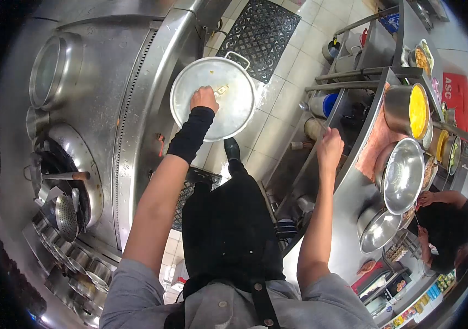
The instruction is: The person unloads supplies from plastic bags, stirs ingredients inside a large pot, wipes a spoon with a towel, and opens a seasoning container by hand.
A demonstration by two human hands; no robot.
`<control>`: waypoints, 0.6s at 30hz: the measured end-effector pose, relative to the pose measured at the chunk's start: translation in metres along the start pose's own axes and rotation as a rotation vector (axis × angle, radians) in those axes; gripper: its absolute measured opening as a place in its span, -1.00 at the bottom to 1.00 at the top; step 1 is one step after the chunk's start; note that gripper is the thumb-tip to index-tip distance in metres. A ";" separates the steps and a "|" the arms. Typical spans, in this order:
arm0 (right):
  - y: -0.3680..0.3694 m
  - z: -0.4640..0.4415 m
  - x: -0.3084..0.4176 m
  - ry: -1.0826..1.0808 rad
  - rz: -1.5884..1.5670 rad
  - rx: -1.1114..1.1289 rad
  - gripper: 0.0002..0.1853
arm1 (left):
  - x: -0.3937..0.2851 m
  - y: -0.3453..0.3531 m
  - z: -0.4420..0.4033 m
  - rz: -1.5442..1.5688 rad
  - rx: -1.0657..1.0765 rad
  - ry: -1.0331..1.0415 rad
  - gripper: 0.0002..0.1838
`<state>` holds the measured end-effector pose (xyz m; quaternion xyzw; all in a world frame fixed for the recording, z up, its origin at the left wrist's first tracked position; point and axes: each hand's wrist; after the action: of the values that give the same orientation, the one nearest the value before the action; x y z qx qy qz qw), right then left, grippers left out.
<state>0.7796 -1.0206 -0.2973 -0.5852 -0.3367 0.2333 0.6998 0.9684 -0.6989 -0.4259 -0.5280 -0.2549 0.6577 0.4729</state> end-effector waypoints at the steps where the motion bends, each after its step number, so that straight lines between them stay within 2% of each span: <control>1: 0.003 0.002 -0.007 -0.007 -0.007 0.008 -0.68 | 0.005 0.005 -0.003 -0.006 -0.020 0.020 -0.81; 5: 0.007 0.010 -0.022 -0.075 0.079 0.005 -0.76 | 0.012 -0.004 0.001 0.053 -0.017 0.073 -0.77; 7: -0.013 0.014 -0.017 -0.099 0.162 -0.042 -0.81 | 0.018 -0.016 0.026 0.075 -0.048 0.148 -0.68; 8: -0.026 0.017 -0.013 -0.098 0.192 -0.080 -0.84 | 0.026 -0.015 0.046 0.062 -0.186 0.248 -0.80; 9: -0.035 0.026 -0.016 -0.064 0.197 -0.089 -0.86 | 0.033 -0.019 0.067 0.021 -0.132 0.220 -0.83; 10: -0.059 0.017 -0.006 -0.028 0.168 -0.162 -0.89 | 0.022 -0.069 0.118 0.001 0.044 0.138 -0.83; 11: -0.067 0.018 -0.008 -0.051 0.138 -0.248 -0.91 | 0.030 -0.076 0.144 0.021 0.125 0.106 -0.82; 12: -0.076 0.019 -0.009 -0.075 0.110 -0.324 -0.93 | 0.065 -0.046 0.177 0.006 -0.002 0.155 -0.80; 13: -0.089 0.020 -0.006 -0.080 0.117 -0.383 -0.94 | 0.066 -0.063 0.215 0.048 -0.037 0.076 -0.76; 14: -0.100 0.023 -0.001 -0.088 0.127 -0.434 -0.95 | 0.083 -0.067 0.244 0.169 -0.130 0.120 -0.78; 16: -0.113 0.025 0.005 -0.118 0.148 -0.521 -0.95 | 0.097 -0.105 0.300 0.325 -0.074 0.077 -0.86; 18: -0.128 0.029 0.021 -0.162 0.224 -0.599 -0.92 | 0.109 -0.145 0.345 0.374 -0.142 0.011 -0.93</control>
<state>0.7632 -1.0129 -0.1661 -0.7780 -0.3783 0.2452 0.4376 0.6974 -0.4840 -0.2463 -0.6018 -0.1957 0.7115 0.3053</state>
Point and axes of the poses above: each hand's wrist, its own z-axis away from the middle knuckle, its own y-axis out of the palm, x = y × z, and after that the axes turned 10 degrees about z, right-handed
